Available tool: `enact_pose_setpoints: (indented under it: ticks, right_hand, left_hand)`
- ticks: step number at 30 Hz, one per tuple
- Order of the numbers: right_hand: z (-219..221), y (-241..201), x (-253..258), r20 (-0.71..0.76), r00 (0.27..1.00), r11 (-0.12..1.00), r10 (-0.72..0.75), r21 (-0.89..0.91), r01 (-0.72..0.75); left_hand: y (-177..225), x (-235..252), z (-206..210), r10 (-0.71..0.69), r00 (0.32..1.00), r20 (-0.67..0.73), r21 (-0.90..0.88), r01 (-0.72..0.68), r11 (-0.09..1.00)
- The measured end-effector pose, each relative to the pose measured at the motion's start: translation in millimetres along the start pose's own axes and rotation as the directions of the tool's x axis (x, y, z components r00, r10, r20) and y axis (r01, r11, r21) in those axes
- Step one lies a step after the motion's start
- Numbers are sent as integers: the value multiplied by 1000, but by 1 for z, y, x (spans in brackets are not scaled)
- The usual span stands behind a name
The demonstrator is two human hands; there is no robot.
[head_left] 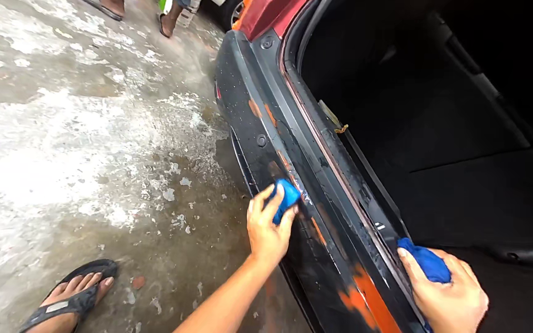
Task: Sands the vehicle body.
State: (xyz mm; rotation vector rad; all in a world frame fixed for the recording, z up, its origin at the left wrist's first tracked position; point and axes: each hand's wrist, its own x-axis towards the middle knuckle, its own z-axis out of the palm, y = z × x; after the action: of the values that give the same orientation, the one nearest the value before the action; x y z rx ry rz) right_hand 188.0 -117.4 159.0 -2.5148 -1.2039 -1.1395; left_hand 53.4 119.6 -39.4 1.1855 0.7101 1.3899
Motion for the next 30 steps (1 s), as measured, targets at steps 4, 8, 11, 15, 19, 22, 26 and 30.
enact_pose_setpoints:
  ticks: [4,8,11,15,19,22,26,30]
  right_hand:
    - [-6,-19,11,-22,972,972,-233,-22,233]
    - [25,-93,64,-8,908,901,-419,117,417]
    - [59,-136,103,32,912,911,-409,80,405]
    - [63,-141,100,35,920,919,-391,69,388]
    - [65,-139,101,-52,948,927,-315,197,319]
    - [68,-132,104,-30,959,899,-281,342,274]
    - [68,-134,97,-55,969,893,-242,377,244]
    - [71,-137,97,-118,962,900,-245,342,272]
  left_hand:
    - [7,48,-2,-95,995,-42,45,97,994]
    - [14,-14,1,-112,992,64,132,103,986]
    - [8,-1,-4,-125,989,79,119,115,986]
    - [7,42,-8,-188,981,35,100,184,978]
    - [15,-24,-6,-97,990,99,130,84,988]
    - [9,19,-8,-168,982,88,115,158,981]
    - [25,9,-11,-205,975,87,175,188,966]
    - [22,-15,-6,-143,987,79,119,133,984]
